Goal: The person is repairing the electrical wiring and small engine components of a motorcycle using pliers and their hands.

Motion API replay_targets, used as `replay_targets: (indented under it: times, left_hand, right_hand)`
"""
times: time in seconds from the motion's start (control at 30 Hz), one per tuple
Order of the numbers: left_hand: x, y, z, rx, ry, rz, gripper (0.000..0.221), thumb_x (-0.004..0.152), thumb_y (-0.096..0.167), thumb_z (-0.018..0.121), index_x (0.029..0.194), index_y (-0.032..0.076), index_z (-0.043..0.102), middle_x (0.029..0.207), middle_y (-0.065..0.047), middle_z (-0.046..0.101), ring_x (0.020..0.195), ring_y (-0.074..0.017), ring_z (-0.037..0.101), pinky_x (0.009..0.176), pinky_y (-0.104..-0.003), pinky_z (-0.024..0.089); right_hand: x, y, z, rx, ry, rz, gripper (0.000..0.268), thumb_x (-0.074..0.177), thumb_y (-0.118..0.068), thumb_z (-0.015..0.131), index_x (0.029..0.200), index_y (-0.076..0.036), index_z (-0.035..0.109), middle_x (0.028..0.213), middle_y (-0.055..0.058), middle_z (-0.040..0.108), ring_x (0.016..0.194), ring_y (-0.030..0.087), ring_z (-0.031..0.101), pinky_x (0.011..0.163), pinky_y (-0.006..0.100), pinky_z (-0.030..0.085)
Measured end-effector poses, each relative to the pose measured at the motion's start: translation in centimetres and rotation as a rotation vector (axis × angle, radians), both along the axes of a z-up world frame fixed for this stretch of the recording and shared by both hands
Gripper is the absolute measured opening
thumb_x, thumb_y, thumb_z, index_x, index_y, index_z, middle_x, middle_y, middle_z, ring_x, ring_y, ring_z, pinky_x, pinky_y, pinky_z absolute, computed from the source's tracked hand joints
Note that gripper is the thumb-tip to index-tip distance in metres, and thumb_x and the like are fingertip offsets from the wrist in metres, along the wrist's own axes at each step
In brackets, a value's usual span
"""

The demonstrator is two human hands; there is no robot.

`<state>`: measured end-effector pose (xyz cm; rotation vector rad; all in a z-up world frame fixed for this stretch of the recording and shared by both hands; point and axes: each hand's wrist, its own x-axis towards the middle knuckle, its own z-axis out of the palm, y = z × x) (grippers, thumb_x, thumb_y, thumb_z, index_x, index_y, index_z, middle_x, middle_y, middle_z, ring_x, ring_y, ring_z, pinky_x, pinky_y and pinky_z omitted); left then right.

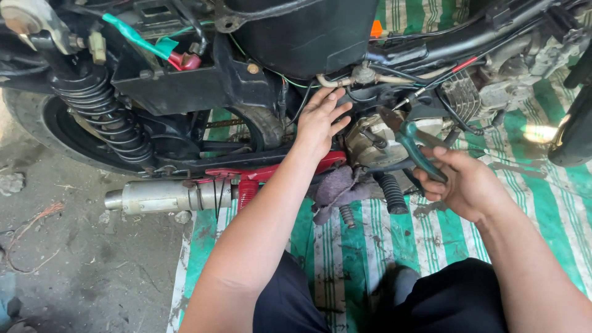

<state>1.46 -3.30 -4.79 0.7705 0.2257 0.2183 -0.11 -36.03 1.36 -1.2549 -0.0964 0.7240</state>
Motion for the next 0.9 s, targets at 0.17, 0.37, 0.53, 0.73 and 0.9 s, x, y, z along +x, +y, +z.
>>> replay_targets:
  times: [0.17, 0.37, 0.53, 0.73, 0.9]
  left_hand:
    - [0.1, 0.1, 0.6, -0.074, -0.020, -0.086, 0.053, 0.104, 0.009, 0.060, 0.157, 0.012, 0.059, 0.158, -0.013, 0.065, 0.122, -0.0290, 0.069, 0.099, -0.046, 0.054]
    - [0.3, 0.1, 0.6, -0.124, -0.065, -0.146, 0.056, 0.102, -0.005, 0.052, 0.154, 0.012, 0.059, 0.161, -0.012, 0.062, 0.124, -0.0264, 0.065, 0.102, -0.048, 0.049]
    - [0.7, 0.2, 0.0, -0.192, -0.047, -0.044, 0.053, 0.099, -0.003, 0.060, 0.151, 0.005, 0.064, 0.153, -0.010, 0.065, 0.120, -0.0211, 0.065, 0.099, -0.044, 0.049]
    - [1.8, 0.1, -0.8, -0.367, -0.124, 0.032, 0.032, 0.102, -0.008, 0.057, 0.124, 0.016, 0.057, 0.149, -0.012, 0.069, 0.125, -0.0284, 0.067, 0.102, -0.052, 0.050]
    - [1.7, -0.4, -0.3, -0.334, -0.181, 0.045, 0.047, 0.104, -0.009, 0.052, 0.145, 0.013, 0.051, 0.156, -0.007, 0.066, 0.135, -0.0281, 0.061, 0.112, -0.051, 0.044]
  right_hand:
    - [-0.3, 0.1, 0.6, -0.043, 0.030, -0.116, 0.043, 0.118, -0.046, 0.050, 0.137, -0.008, 0.055, 0.095, 0.017, 0.062, 0.064, 0.018, 0.042, 0.061, 0.036, 0.034]
    - [-0.3, 0.2, 0.3, -0.071, -0.001, -0.102, 0.042, 0.117, -0.043, 0.051, 0.137, -0.006, 0.056, 0.093, 0.016, 0.061, 0.064, 0.018, 0.040, 0.060, 0.035, 0.033]
    - [-0.4, 0.4, 0.5, -0.048, -0.035, -0.083, 0.041, 0.116, -0.039, 0.051, 0.138, -0.005, 0.059, 0.091, 0.016, 0.063, 0.064, 0.017, 0.041, 0.059, 0.033, 0.032]
    - [-0.4, 0.4, 0.0, -0.106, -0.065, -0.092, 0.042, 0.116, -0.038, 0.052, 0.135, -0.003, 0.063, 0.093, 0.016, 0.064, 0.063, 0.017, 0.040, 0.057, 0.034, 0.031]
    - [0.3, -0.6, -1.1, 0.112, -0.102, 0.036, 0.045, 0.114, -0.030, 0.056, 0.146, 0.000, 0.066, 0.107, 0.023, 0.076, 0.080, 0.028, 0.069, 0.077, 0.043, 0.056]
